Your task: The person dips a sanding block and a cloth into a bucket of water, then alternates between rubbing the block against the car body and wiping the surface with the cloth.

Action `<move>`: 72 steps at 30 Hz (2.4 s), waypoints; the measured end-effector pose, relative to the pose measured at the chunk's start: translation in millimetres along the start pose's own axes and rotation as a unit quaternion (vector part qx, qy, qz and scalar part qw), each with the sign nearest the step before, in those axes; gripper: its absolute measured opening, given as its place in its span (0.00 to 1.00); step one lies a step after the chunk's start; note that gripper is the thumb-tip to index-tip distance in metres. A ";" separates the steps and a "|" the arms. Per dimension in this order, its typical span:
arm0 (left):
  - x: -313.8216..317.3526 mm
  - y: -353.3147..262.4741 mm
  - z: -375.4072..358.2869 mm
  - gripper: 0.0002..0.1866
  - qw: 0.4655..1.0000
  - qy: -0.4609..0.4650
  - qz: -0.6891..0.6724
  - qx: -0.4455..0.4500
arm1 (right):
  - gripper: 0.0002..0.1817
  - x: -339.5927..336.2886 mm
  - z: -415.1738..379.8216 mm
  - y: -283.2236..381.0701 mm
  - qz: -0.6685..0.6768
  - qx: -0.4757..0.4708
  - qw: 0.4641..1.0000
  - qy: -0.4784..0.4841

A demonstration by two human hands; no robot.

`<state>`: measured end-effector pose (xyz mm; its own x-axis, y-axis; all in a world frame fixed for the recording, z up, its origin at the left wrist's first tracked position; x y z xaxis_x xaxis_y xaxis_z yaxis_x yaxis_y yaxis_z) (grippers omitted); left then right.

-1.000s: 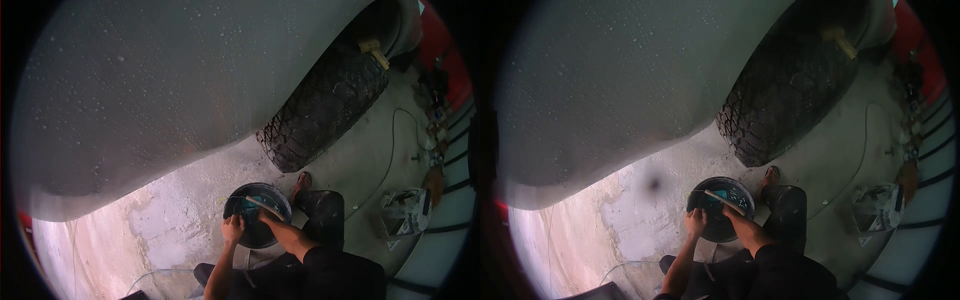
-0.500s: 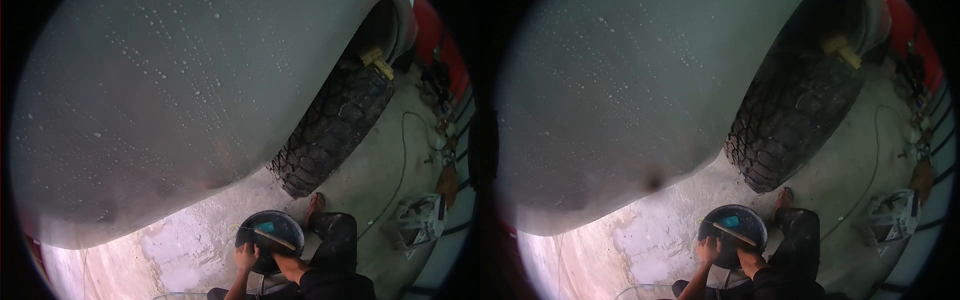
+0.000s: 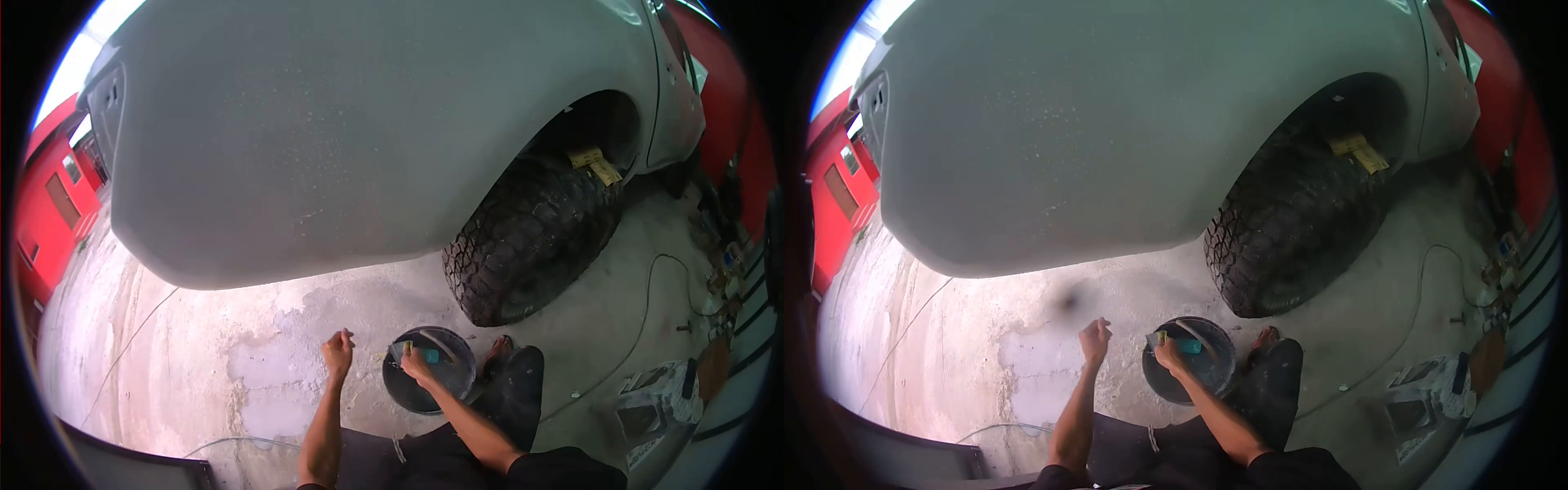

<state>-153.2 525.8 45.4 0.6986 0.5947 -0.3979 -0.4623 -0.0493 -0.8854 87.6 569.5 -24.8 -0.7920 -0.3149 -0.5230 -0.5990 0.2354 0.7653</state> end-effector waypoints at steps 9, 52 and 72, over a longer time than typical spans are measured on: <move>-300.5 -332.9 133.2 0.16 0.862 -0.412 -0.005 0.295 | 0.22 -241.0 -129.9 404.1 0.222 -0.550 0.785 -0.181; -336.6 -504.1 308.9 0.32 0.679 -0.465 0.239 0.516 | 0.59 -353.0 -50.4 472.9 -0.143 -0.492 0.616 -0.598; -294.4 -536.6 238.9 0.34 0.804 -0.429 0.227 0.342 | 0.56 -383.4 -13.5 451.4 -0.038 -0.376 0.678 -0.630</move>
<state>-241.2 568.9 695.1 -0.1258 0.9896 -0.0702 -0.9611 -0.1391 -0.2386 122.4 784.1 526.2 -0.5174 0.8481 -0.1143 -0.7901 -0.4221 0.4446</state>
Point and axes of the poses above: each hand's wrist, its own z-axis towards the middle knuckle, its own x-axis out of the palm, y = z × x, the point moved 5 cm from there along z, towards the middle knuckle, and after that the axes turned 5 degrees about -z, right-handed, at the moved point
